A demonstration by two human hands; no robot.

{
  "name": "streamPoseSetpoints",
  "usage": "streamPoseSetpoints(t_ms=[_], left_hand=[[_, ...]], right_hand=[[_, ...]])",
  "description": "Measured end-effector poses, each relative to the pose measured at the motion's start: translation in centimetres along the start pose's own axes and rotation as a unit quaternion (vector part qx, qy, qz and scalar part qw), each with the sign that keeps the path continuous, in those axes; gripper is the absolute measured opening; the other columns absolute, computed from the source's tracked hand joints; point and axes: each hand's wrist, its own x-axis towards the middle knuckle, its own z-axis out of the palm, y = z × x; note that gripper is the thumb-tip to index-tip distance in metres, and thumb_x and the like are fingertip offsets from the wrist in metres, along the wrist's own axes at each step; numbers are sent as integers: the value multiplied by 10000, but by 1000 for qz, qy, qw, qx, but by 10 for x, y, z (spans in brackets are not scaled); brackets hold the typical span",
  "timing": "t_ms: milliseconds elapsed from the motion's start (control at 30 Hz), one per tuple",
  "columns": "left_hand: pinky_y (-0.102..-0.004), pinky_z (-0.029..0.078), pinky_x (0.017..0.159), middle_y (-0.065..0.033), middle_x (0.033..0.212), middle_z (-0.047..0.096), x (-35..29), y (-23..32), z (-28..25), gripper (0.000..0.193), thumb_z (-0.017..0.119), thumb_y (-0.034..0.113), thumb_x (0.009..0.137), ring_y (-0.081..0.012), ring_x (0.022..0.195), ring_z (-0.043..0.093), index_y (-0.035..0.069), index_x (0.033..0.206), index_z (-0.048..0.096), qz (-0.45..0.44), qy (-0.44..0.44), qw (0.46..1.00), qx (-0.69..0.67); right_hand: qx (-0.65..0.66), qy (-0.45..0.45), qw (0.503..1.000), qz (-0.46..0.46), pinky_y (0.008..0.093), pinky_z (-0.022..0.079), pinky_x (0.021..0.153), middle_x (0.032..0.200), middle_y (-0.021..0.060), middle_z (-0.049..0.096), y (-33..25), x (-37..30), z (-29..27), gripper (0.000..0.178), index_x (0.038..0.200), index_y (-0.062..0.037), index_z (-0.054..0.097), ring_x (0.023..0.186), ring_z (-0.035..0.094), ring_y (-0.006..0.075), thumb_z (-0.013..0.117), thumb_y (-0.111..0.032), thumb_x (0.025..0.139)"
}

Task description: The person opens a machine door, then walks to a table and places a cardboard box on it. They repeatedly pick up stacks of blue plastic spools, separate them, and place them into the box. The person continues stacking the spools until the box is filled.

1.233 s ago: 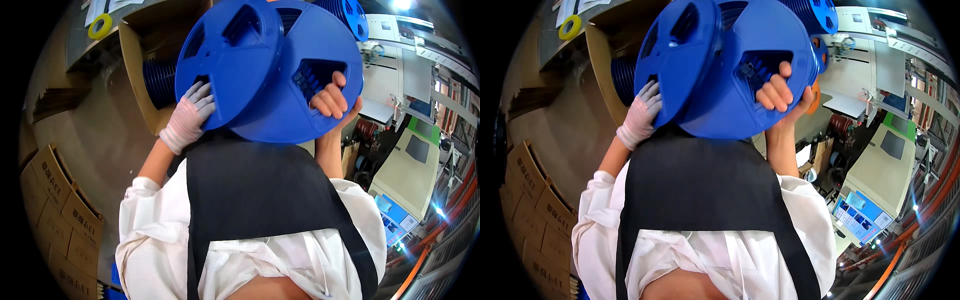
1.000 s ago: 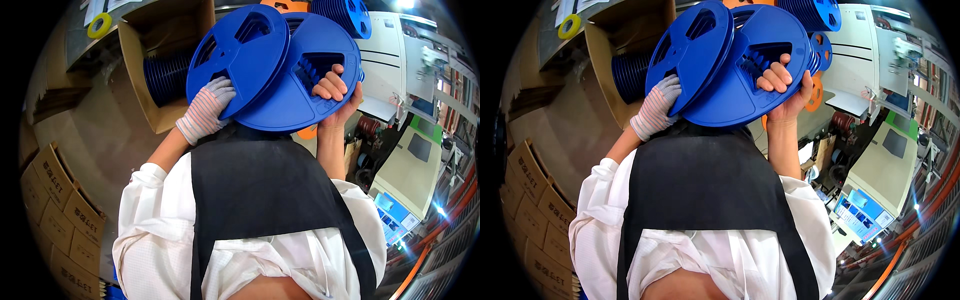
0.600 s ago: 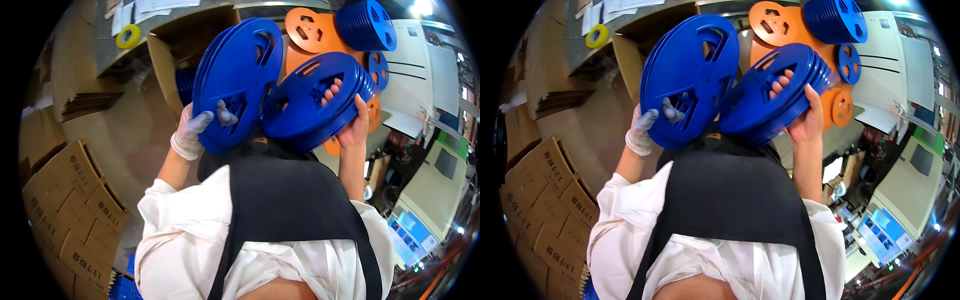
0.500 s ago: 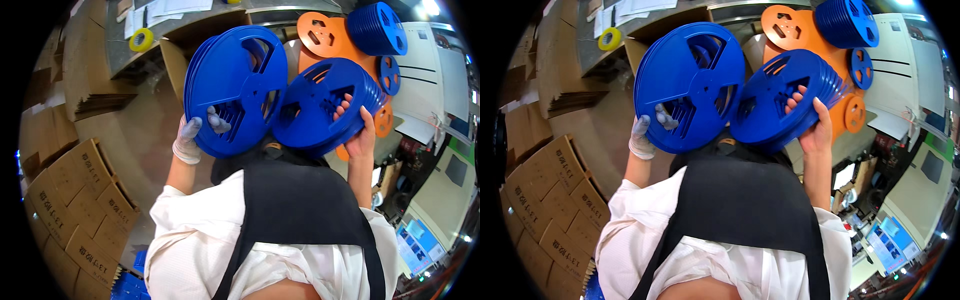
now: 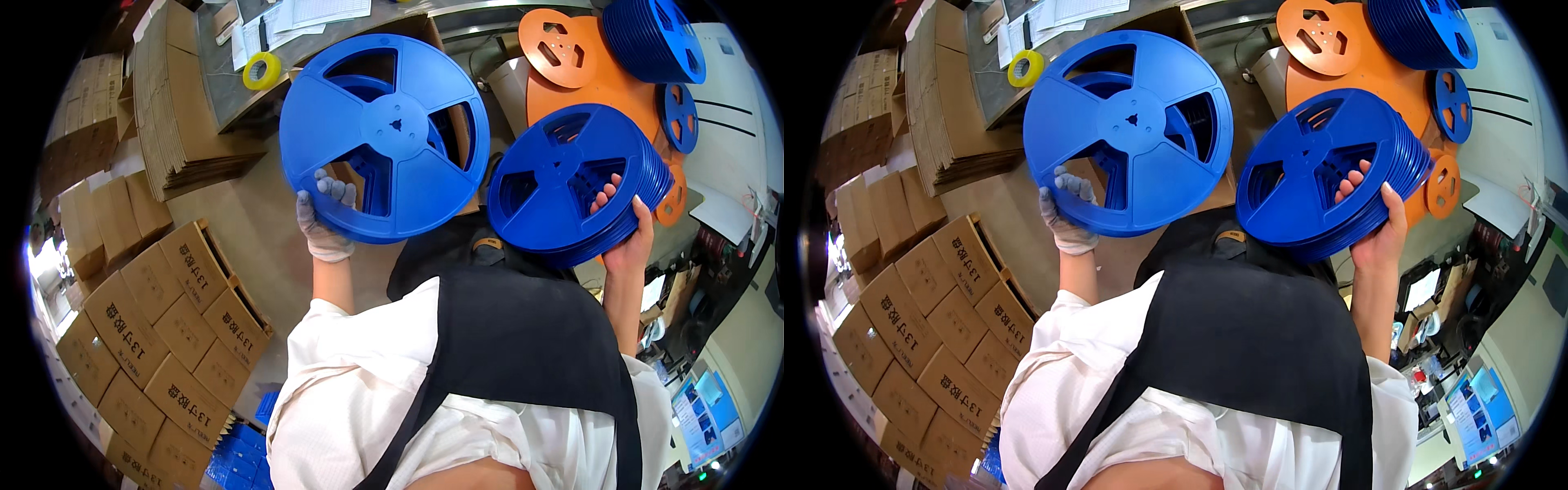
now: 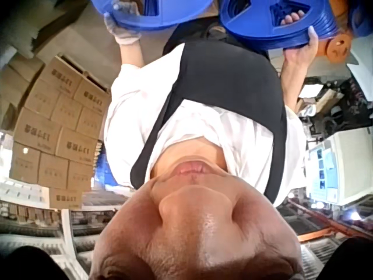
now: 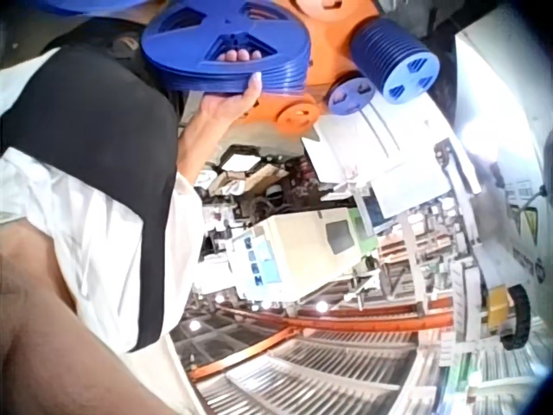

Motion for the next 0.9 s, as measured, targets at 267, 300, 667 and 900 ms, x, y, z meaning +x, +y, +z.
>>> streamPoseSetpoints(t_ms=[267,300,667,900], left_hand=[[-437,517,887,-69,923,626,95,-53,7,294,699,209,857,-243,889,635,62,1067,554,-110,86,961,240],[-430,535,854,-72,906,632,115,-64,-10,261,702,186,854,-246,865,644,62,1035,561,-130,79,955,253],[-378,539,825,-113,958,685,201,-91,-81,233,680,88,849,-237,900,657,27,1061,604,-222,153,908,320],[-363,512,850,-80,969,692,229,-117,-95,271,691,83,836,-215,923,645,30,1088,606,-211,111,905,353]], right_hand=[[-8,50,999,-4,414,533,876,1054,168,653,2,3,-8,482,1272,30,484,951,658,274,537,-250,883],[-8,50,999,-1,415,533,876,1054,167,653,2,4,-9,485,1274,29,482,953,657,274,538,-250,882],[-27,105,994,1,408,548,853,1030,168,660,1,16,-15,515,1278,27,474,928,667,272,565,-258,859],[-35,117,992,11,409,545,863,1035,156,663,-1,21,-18,517,1290,22,468,924,670,263,550,-256,862]])
